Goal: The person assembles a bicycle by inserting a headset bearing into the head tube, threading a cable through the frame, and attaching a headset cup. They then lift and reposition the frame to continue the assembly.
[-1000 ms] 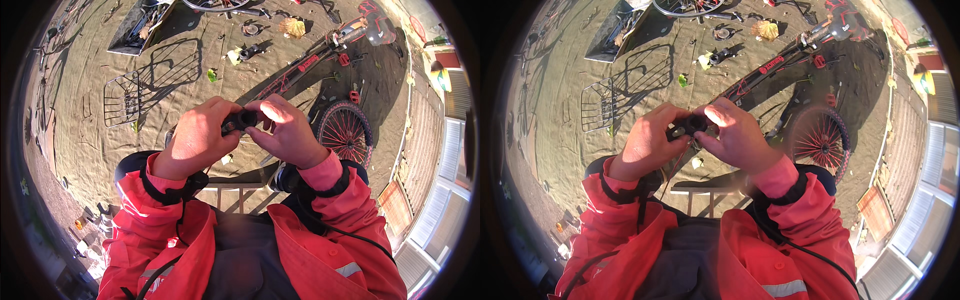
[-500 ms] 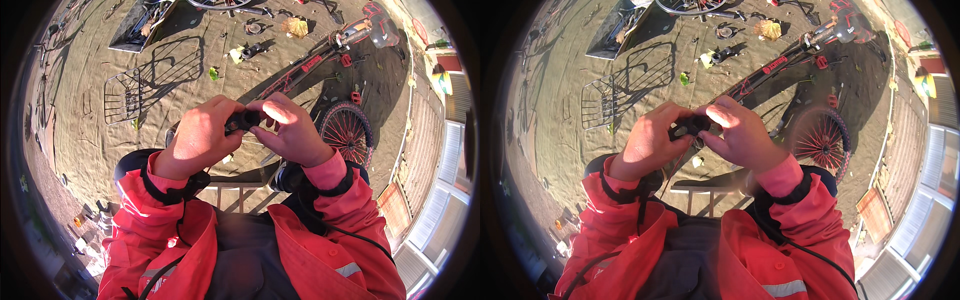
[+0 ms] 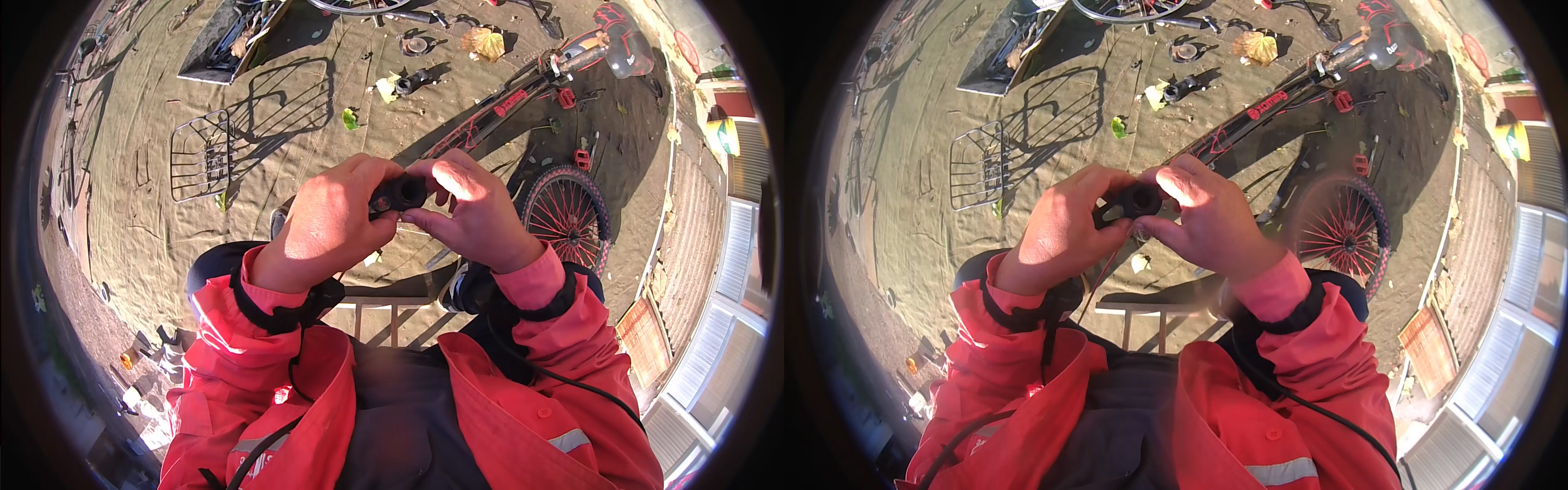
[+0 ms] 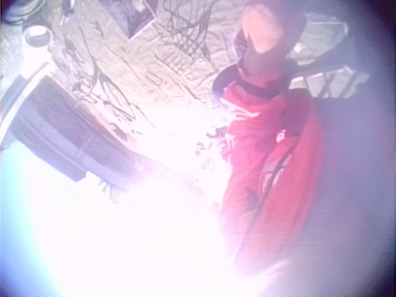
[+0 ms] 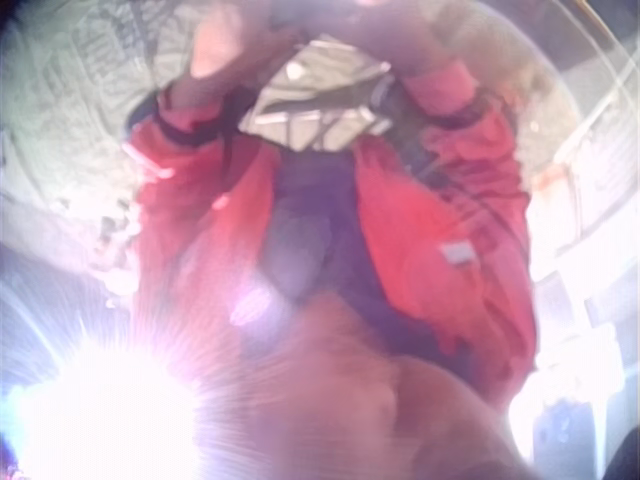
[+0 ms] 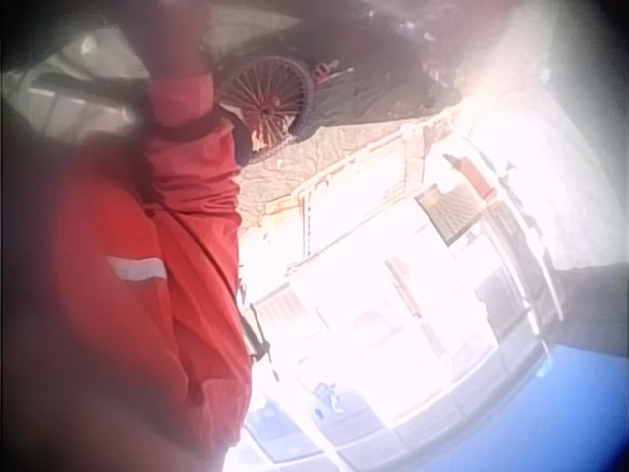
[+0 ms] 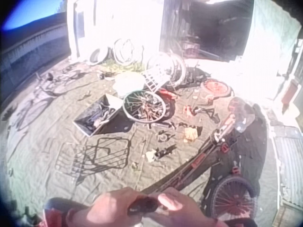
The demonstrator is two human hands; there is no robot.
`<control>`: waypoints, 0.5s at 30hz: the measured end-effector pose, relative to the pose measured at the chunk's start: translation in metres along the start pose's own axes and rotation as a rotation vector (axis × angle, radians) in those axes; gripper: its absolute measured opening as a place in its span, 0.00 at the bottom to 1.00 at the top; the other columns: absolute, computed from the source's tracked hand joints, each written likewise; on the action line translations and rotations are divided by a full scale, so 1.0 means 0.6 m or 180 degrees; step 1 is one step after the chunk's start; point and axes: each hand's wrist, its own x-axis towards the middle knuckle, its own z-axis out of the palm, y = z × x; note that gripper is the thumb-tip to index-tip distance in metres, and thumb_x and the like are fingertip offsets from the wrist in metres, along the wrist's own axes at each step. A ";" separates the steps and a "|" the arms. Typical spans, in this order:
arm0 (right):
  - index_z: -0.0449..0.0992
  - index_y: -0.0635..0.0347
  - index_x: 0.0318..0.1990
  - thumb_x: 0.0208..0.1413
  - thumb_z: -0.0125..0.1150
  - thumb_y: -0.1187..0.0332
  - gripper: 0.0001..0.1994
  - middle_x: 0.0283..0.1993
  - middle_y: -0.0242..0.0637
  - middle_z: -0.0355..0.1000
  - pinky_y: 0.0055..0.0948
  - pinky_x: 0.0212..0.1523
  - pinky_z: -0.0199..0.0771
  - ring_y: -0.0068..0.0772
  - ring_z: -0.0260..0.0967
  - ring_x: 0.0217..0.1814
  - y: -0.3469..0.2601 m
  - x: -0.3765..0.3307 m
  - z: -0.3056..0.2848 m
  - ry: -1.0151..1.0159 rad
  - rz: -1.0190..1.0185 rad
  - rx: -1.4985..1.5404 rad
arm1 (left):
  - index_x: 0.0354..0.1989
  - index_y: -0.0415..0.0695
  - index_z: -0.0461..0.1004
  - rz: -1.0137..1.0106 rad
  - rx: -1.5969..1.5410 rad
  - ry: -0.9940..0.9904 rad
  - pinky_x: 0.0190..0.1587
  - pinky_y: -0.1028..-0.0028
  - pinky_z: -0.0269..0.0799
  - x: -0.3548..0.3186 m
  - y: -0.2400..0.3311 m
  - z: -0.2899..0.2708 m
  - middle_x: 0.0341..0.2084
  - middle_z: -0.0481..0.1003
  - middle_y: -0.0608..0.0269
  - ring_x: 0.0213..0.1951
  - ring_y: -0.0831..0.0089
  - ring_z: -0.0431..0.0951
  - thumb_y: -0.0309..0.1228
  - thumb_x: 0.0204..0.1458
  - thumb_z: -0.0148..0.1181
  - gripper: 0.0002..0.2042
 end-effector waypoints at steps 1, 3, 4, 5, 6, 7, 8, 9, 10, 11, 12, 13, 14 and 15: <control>0.80 0.56 0.52 0.50 0.81 0.64 0.22 0.42 0.39 0.75 0.38 0.41 0.80 0.43 0.78 0.41 0.001 0.000 0.000 0.0002 -0.0009 0.0000 | 0.54 0.42 0.80 -0.0022 0.0007 -0.0018 0.42 0.65 0.81 0.000 0.000 0.000 0.43 0.82 0.54 0.42 0.59 0.86 0.27 0.48 0.74 0.22; 0.80 0.57 0.52 0.50 0.81 0.65 0.22 0.42 0.37 0.75 0.35 0.39 0.79 0.38 0.78 0.40 0.002 -0.001 0.000 0.0009 -0.0023 -0.0005 | 0.54 0.42 0.80 -0.0030 0.0020 -0.0026 0.42 0.65 0.81 0.000 0.000 0.000 0.43 0.82 0.54 0.42 0.59 0.86 0.27 0.48 0.74 0.22; 0.80 0.58 0.52 0.50 0.82 0.66 0.23 0.42 0.36 0.75 0.32 0.37 0.78 0.34 0.78 0.39 0.004 -0.001 0.002 0.0013 -0.0028 -0.0007 | 0.54 0.42 0.80 -0.0020 0.0026 -0.0016 0.42 0.65 0.81 0.000 0.000 -0.001 0.43 0.82 0.54 0.42 0.59 0.86 0.27 0.48 0.74 0.22; 0.80 0.59 0.53 0.50 0.82 0.67 0.23 0.42 0.35 0.75 0.29 0.35 0.78 0.30 0.77 0.39 0.005 -0.001 0.002 0.0015 -0.0036 -0.0029 | 0.54 0.42 0.80 -0.0009 0.0033 -0.0007 0.42 0.65 0.81 0.000 0.000 -0.001 0.43 0.82 0.54 0.42 0.59 0.86 0.27 0.48 0.74 0.22; 0.81 0.59 0.53 0.50 0.83 0.67 0.23 0.42 0.35 0.75 0.28 0.34 0.77 0.29 0.77 0.39 0.005 -0.001 0.003 -0.0001 -0.0015 -0.0019 | 0.54 0.42 0.79 -0.0025 0.0028 -0.0012 0.43 0.65 0.81 -0.001 0.000 -0.001 0.43 0.82 0.54 0.42 0.59 0.86 0.27 0.48 0.74 0.22; 0.81 0.60 0.53 0.50 0.83 0.67 0.23 0.42 0.35 0.75 0.28 0.34 0.77 0.29 0.78 0.39 0.006 0.000 0.003 -0.0020 0.0006 -0.0030 | 0.54 0.41 0.79 -0.0040 0.0023 -0.0016 0.43 0.65 0.81 -0.001 0.000 -0.001 0.43 0.82 0.53 0.43 0.59 0.86 0.27 0.48 0.74 0.22; 0.81 0.60 0.53 0.50 0.83 0.67 0.23 0.42 0.35 0.75 0.28 0.34 0.77 0.29 0.78 0.40 0.006 -0.001 0.002 -0.0040 0.0028 -0.0041 | 0.53 0.41 0.79 -0.0056 0.0016 -0.0021 0.43 0.65 0.81 -0.001 0.000 -0.001 0.43 0.83 0.53 0.43 0.58 0.86 0.27 0.48 0.74 0.22; 0.81 0.60 0.53 0.50 0.83 0.67 0.23 0.42 0.35 0.75 0.28 0.34 0.77 0.29 0.78 0.40 0.006 -0.001 0.001 -0.0045 0.0026 -0.0007 | 0.53 0.41 0.79 -0.0018 0.0048 -0.0009 0.44 0.65 0.81 -0.001 0.000 0.000 0.43 0.83 0.53 0.43 0.58 0.86 0.27 0.48 0.74 0.22; 0.81 0.59 0.52 0.50 0.83 0.68 0.23 0.43 0.35 0.75 0.28 0.34 0.76 0.29 0.78 0.40 0.006 -0.001 0.000 -0.0051 0.0025 0.0027 | 0.53 0.41 0.79 0.0019 0.0080 0.0003 0.45 0.65 0.81 -0.001 -0.001 0.000 0.43 0.83 0.52 0.43 0.58 0.86 0.27 0.48 0.75 0.22; 0.81 0.59 0.52 0.50 0.82 0.68 0.22 0.43 0.35 0.75 0.28 0.34 0.76 0.29 0.78 0.40 0.005 -0.001 -0.002 -0.0045 0.0020 0.0052 | 0.53 0.40 0.79 0.0057 0.0113 0.0016 0.45 0.64 0.81 0.000 -0.001 0.000 0.43 0.83 0.52 0.44 0.58 0.86 0.28 0.48 0.75 0.22; 0.81 0.59 0.52 0.51 0.82 0.69 0.22 0.43 0.35 0.75 0.28 0.34 0.76 0.29 0.78 0.40 0.004 -0.001 -0.002 -0.0045 -0.0012 0.0072 | 0.53 0.40 0.79 0.0046 0.0105 0.0014 0.46 0.64 0.81 0.000 -0.001 0.000 0.43 0.83 0.52 0.44 0.57 0.86 0.28 0.49 0.75 0.21; 0.81 0.59 0.52 0.51 0.81 0.69 0.21 0.43 0.35 0.75 0.28 0.34 0.76 0.29 0.78 0.40 0.003 0.000 -0.002 -0.0034 -0.0048 0.0082 | 0.53 0.40 0.79 0.0037 0.0098 0.0011 0.46 0.64 0.81 0.000 -0.001 0.000 0.43 0.83 0.52 0.44 0.57 0.86 0.28 0.49 0.75 0.21; 0.81 0.59 0.52 0.51 0.80 0.70 0.20 0.42 0.35 0.75 0.28 0.34 0.76 0.29 0.78 0.40 0.002 0.001 -0.002 -0.0022 -0.0084 0.0091 | 0.53 0.40 0.79 0.0021 0.0085 0.0006 0.47 0.64 0.81 0.000 -0.001 0.000 0.43 0.83 0.52 0.44 0.57 0.86 0.28 0.49 0.75 0.21; 0.81 0.59 0.52 0.52 0.79 0.71 0.20 0.43 0.35 0.75 0.28 0.34 0.76 0.29 0.78 0.40 0.001 0.001 -0.003 -0.0044 -0.0070 0.0082 | 0.52 0.40 0.79 0.0014 0.0087 -0.0004 0.47 0.64 0.81 0.000 0.000 0.000 0.42 0.83 0.51 0.44 0.57 0.86 0.28 0.49 0.75 0.21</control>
